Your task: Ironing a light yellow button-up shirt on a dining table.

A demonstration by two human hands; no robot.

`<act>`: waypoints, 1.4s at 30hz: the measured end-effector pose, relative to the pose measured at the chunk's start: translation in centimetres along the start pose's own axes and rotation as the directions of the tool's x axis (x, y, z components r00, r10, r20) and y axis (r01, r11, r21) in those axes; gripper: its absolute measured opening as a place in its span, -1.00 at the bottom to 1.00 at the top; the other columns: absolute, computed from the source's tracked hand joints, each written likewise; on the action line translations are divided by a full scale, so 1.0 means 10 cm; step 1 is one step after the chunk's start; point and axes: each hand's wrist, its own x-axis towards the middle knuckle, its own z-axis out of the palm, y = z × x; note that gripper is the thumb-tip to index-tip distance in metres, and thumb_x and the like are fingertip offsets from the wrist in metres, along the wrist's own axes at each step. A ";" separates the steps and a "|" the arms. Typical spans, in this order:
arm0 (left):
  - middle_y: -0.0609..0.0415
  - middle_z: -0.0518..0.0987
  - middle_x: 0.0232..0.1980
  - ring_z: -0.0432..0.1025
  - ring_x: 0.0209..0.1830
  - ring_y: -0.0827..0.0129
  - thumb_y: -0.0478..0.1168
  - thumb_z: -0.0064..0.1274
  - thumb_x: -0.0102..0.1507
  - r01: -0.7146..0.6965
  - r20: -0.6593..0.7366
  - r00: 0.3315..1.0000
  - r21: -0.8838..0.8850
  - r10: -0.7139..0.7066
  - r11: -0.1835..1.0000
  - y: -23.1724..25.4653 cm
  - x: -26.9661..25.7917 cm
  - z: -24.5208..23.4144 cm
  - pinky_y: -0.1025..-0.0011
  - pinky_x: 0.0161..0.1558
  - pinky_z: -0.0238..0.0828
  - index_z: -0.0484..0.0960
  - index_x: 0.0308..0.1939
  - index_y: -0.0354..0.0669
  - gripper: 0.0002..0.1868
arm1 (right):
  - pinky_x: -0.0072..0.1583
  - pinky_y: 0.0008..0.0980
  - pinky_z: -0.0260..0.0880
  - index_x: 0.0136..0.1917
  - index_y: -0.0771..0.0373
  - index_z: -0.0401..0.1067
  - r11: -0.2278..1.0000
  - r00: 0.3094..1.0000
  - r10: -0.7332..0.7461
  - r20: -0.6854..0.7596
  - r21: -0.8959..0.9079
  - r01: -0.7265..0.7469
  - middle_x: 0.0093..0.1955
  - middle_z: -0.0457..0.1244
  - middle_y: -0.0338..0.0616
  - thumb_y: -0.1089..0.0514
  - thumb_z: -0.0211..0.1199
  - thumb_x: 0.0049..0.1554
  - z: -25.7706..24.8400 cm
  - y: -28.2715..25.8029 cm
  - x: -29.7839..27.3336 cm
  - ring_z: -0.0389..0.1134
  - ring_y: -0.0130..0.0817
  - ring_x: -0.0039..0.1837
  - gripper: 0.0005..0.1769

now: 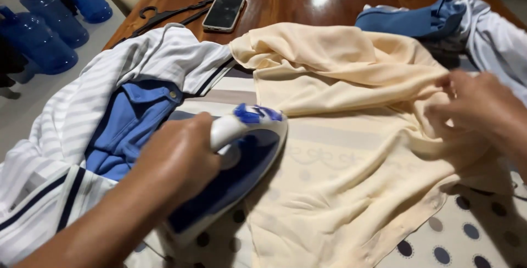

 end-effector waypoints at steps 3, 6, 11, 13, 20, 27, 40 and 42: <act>-0.30 0.67 -0.20 0.61 -0.17 -0.13 -0.26 0.13 0.13 -0.131 -0.058 0.989 0.034 0.133 0.991 -0.07 0.08 0.06 0.03 -0.06 0.53 0.66 -0.09 -0.14 -0.73 | -0.12 -0.14 0.56 0.27 0.20 0.52 0.977 0.992 -0.122 0.001 0.176 0.120 -0.06 0.47 0.13 -0.02 0.40 0.16 -0.27 -0.42 0.11 0.54 -0.10 -0.17 -0.54; -0.28 0.65 -0.20 0.57 -0.13 -0.13 -0.23 0.17 0.06 -0.232 -0.071 0.971 -0.015 0.230 0.973 0.21 0.12 0.18 0.05 -0.04 0.50 0.68 -0.20 -0.23 -0.75 | -0.06 -0.37 0.36 0.12 0.31 0.53 0.646 0.848 -0.528 0.057 0.675 0.356 -0.09 0.38 -0.17 0.10 0.31 0.13 -0.11 -1.18 0.68 0.33 -0.45 -0.11 -0.66; -0.28 0.66 -0.21 0.57 -0.16 -0.15 -0.29 0.10 0.09 -0.329 -0.119 0.942 -0.124 0.315 0.936 0.56 -0.16 0.29 0.01 -0.09 0.51 0.65 -0.13 -0.21 -0.74 | -0.18 -0.43 0.29 0.26 0.06 0.44 0.452 0.281 -0.891 0.357 0.765 0.459 -0.20 0.31 -0.24 0.27 0.31 -0.01 0.08 -2.66 0.32 0.27 -0.50 -0.19 -0.47; -0.29 0.66 -0.21 0.58 -0.16 -0.14 -0.29 0.08 0.14 -0.329 -0.099 0.943 -0.117 0.319 0.937 0.50 -0.23 0.25 0.01 -0.09 0.51 0.65 -0.13 -0.24 -0.77 | -0.19 -0.41 0.31 0.23 0.00 0.43 0.412 0.082 -0.875 0.477 0.645 0.644 -0.26 0.35 -0.25 0.34 0.31 -0.11 0.12 -2.95 0.16 0.32 -0.51 -0.21 -0.39; -0.28 0.65 -0.20 0.57 -0.14 -0.13 -0.28 0.11 0.09 -0.409 -0.042 0.912 -0.043 0.408 0.911 0.29 -0.11 0.08 0.02 -0.12 0.50 0.65 -0.10 -0.17 -0.71 | -0.10 -0.33 0.37 -0.02 0.16 0.58 0.324 0.085 -0.839 0.537 0.367 0.872 -0.23 0.40 -0.23 0.20 0.34 0.00 0.11 -3.12 0.17 0.35 -0.41 -0.17 -0.77; -0.16 0.67 -0.24 0.57 -0.15 -0.01 -0.07 0.35 -0.04 -0.549 -0.052 0.834 0.019 0.549 0.835 0.35 0.40 0.05 0.08 -0.11 0.46 0.67 -0.18 -0.15 -0.59 | 0.08 -0.30 0.43 0.00 0.21 0.55 0.003 -0.176 -0.950 0.260 0.568 0.823 -0.07 0.46 -0.12 0.15 0.27 0.07 0.15 -3.49 0.43 0.46 -0.30 0.00 -0.77; -0.12 0.68 -0.16 0.57 -0.09 0.02 -0.05 0.39 -0.09 -0.505 -0.079 0.858 0.058 0.508 0.861 0.06 0.76 0.00 0.14 -0.03 0.47 0.70 -0.13 -0.13 -0.51 | 0.08 -0.31 0.36 0.17 0.29 0.56 0.087 0.069 -0.996 0.058 0.825 0.559 0.02 0.38 -0.12 0.29 0.35 -0.01 0.49 -3.49 0.95 0.33 -0.38 0.04 -0.57; -0.19 0.67 -0.15 0.56 -0.06 -0.04 -0.04 0.39 -0.10 -0.559 -0.121 0.816 0.085 0.566 0.825 0.36 0.81 0.15 0.12 0.00 0.47 0.73 -0.15 -0.12 -0.52 | -0.01 -0.43 0.39 0.19 0.29 0.47 0.207 0.195 -0.969 0.149 0.921 0.329 -0.01 0.33 -0.23 0.22 0.36 0.08 0.12 -3.16 0.90 0.34 -0.47 0.00 -0.61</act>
